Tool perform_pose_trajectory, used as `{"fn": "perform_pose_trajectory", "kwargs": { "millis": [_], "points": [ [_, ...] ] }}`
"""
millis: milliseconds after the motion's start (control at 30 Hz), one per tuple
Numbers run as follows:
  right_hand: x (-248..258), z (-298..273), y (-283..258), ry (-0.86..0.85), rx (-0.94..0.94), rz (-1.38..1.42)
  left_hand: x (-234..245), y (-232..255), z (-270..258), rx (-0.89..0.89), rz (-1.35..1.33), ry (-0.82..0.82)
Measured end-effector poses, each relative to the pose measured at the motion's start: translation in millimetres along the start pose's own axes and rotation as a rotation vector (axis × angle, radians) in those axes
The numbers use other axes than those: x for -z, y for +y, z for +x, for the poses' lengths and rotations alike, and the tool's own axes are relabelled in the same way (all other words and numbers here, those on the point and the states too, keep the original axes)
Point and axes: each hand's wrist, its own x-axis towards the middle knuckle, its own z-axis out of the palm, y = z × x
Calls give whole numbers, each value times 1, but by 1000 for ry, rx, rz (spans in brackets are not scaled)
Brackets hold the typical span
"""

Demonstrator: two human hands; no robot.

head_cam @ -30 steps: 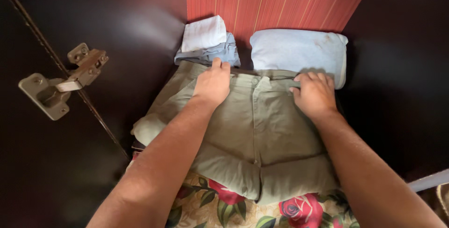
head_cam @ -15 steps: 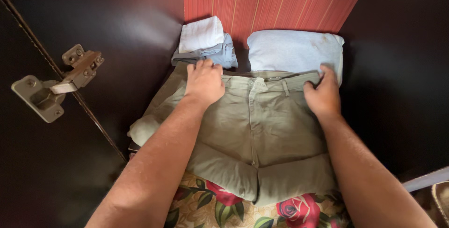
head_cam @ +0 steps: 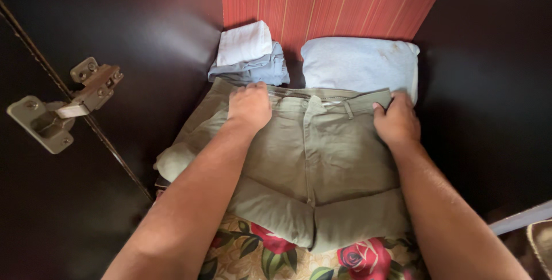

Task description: The person folds a pair of pants by flattening the legs, buttoning the waist, and folding the legs over several times before placing them on a shelf inside a wardrobe.

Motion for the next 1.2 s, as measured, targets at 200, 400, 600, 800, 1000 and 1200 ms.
{"fn": "perform_pose_trajectory", "kwargs": {
  "millis": [200, 400, 600, 800, 1000, 1200],
  "points": [
    [29, -20, -35, -6, 354, 118, 52, 36, -18, -245, -155, 92],
    [6, -21, -34, -446, 608, 66, -2, 45, -17, -817, -85, 124],
    [-2, -17, -32, -647, 465, -90, 11, 41, -16, -555, -237, -141],
    [31, 5, -80, -689, 432, -195, 28, 53, 9, -355, -289, -334],
    [-9, -9, -106, -396, 454, 214, 11, 67, 26, -167, -93, -442],
    [-28, -15, -90, -267, 440, 447, -2, 66, 8, -109, -344, -216]
  ]
}}
